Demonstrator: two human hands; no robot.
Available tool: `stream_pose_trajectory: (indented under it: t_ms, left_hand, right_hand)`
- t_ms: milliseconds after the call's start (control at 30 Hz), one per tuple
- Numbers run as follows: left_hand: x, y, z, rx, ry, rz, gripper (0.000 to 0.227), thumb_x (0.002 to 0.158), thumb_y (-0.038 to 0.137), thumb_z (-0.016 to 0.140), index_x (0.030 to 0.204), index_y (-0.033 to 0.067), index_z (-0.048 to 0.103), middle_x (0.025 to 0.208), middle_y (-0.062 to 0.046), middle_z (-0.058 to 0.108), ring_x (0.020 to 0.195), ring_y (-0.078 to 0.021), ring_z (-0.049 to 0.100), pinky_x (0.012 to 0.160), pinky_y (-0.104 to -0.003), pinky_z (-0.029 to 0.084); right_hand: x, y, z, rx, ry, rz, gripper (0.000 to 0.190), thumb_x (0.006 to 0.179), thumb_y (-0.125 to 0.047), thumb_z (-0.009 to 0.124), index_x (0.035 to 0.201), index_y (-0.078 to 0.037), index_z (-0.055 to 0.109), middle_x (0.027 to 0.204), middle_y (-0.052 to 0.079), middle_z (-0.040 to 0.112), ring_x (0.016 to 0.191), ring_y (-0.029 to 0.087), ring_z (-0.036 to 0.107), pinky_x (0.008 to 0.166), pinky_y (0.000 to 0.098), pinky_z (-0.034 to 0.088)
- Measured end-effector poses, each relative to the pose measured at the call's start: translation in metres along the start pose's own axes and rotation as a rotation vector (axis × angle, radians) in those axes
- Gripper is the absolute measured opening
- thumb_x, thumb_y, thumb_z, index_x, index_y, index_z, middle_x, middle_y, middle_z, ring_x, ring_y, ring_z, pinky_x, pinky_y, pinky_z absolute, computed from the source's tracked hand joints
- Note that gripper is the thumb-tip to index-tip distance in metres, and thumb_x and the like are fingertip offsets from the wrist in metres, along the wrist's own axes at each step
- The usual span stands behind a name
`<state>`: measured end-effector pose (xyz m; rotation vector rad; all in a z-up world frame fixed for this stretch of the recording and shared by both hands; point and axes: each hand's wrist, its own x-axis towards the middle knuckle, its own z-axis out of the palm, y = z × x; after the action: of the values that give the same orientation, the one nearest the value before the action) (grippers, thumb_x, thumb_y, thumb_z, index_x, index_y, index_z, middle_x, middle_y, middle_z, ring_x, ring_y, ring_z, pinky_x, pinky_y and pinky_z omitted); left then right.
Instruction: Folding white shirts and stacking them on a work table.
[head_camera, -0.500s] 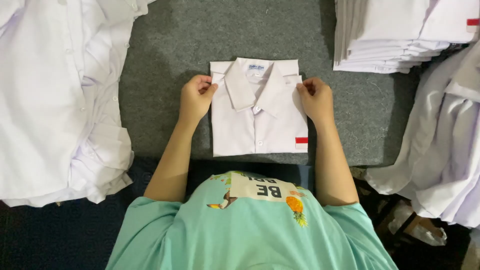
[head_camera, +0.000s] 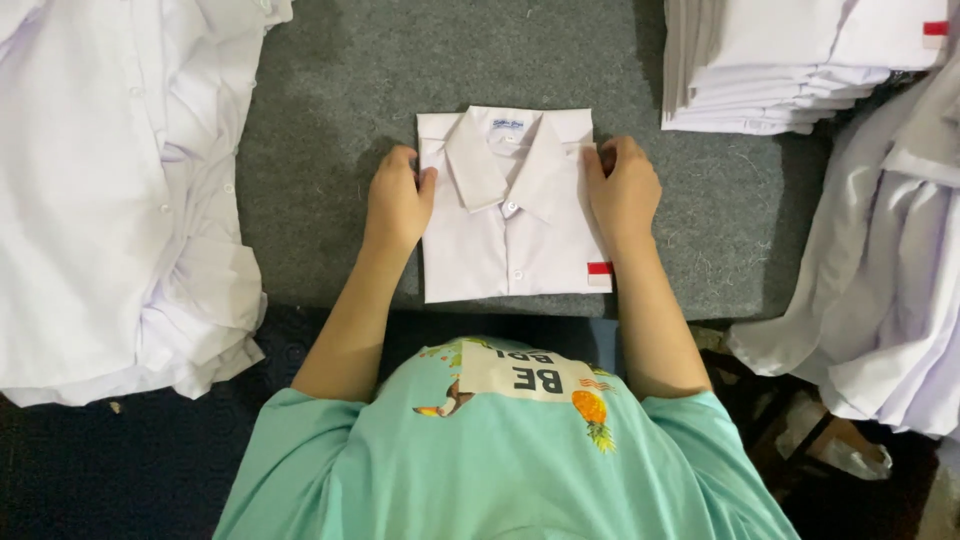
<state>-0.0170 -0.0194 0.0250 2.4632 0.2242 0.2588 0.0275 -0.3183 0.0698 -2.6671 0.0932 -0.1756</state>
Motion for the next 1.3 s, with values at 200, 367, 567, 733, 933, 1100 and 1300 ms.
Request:
stream_pose_trajectory:
  t_ms: [200,367,567,733,933,1100,1300]
  left_hand:
    - [-0.002,-0.009,0.0,0.222,-0.225,-0.081,0.043,0.095,0.049,0.068,0.098,0.0063,0.068,0.083,-0.014,0.072,0.085,-0.0336,0.076,0.072,-0.043,0.062]
    - [-0.005,0.011,-0.015,0.121,-0.295,-0.061,0.039,0.097,0.04,0.065,0.088,0.0029,0.067,0.079,-0.018,0.07,0.085,-0.0374,0.074,0.072,-0.046,0.06]
    - [-0.001,0.054,-0.023,-0.269,-0.247,-0.161,0.036,0.109,0.037,0.048,0.105,0.0015,0.054,0.095,-0.027,0.068,0.099,-0.0441,0.069,0.08,-0.052,0.055]
    - [0.045,0.125,-0.023,-0.538,-0.024,0.124,0.026,0.113,0.028,0.048,0.097,0.0073,0.046,0.075,-0.016,0.051,0.073,-0.0266,0.057,0.065,-0.041,0.049]
    - [0.133,0.268,-0.001,-0.867,0.097,0.535,0.025,0.108,0.034,0.05,0.099,0.0149,0.036,0.073,0.002,0.034,0.064,-0.0102,0.036,0.061,-0.032,0.031]
    - [0.241,0.341,0.108,-0.827,0.207,0.594,0.033,0.111,0.025,0.052,0.141,0.0131,0.047,0.064,0.0,0.036,0.053,-0.0146,0.038,0.055,-0.038,0.031]
    - [0.255,0.337,0.167,-0.794,0.093,0.47,0.014,0.102,0.024,0.053,0.104,0.0157,0.064,0.079,0.001,0.07,0.062,-0.0142,0.06,0.06,-0.032,0.045]
  right_hand:
    - [-0.015,0.022,-0.004,-0.066,-0.273,0.143,0.051,0.097,-0.059,0.065,0.11,-0.01,0.072,0.094,0.013,0.076,0.095,0.039,0.074,0.077,0.0509,0.058]
    - [-0.028,-0.011,-0.041,0.155,-0.386,0.149,0.061,0.094,-0.049,0.07,0.126,0.003,0.063,0.111,0.029,0.071,0.109,0.048,0.068,0.087,0.0568,0.056]
    - [-0.025,0.02,-0.039,0.549,-0.315,0.01,0.044,0.095,-0.022,0.07,0.13,0.001,0.054,0.116,0.035,0.065,0.114,0.056,0.062,0.092,0.0638,0.053]
    - [0.016,0.045,-0.114,0.64,-0.011,-0.141,0.035,0.102,-0.012,0.064,0.132,0.001,0.054,0.113,0.034,0.065,0.11,0.053,0.064,0.087,0.0619,0.054]
    - [0.123,0.089,-0.217,0.45,0.379,-0.31,0.018,0.106,-0.003,0.06,0.124,0.0,0.06,0.092,0.004,0.051,0.07,0.01,0.041,0.058,0.0267,0.032]
    - [0.238,0.17,-0.244,0.218,0.644,-0.232,0.034,0.108,-0.004,0.068,0.086,-0.011,0.042,0.079,-0.001,0.037,0.076,0.016,0.034,0.066,0.0392,0.031]
    - [0.318,0.269,-0.168,0.049,0.675,-0.341,0.026,0.099,-0.006,0.065,0.121,0.006,0.069,0.111,0.025,0.069,0.102,0.04,0.065,0.09,0.0467,0.05]
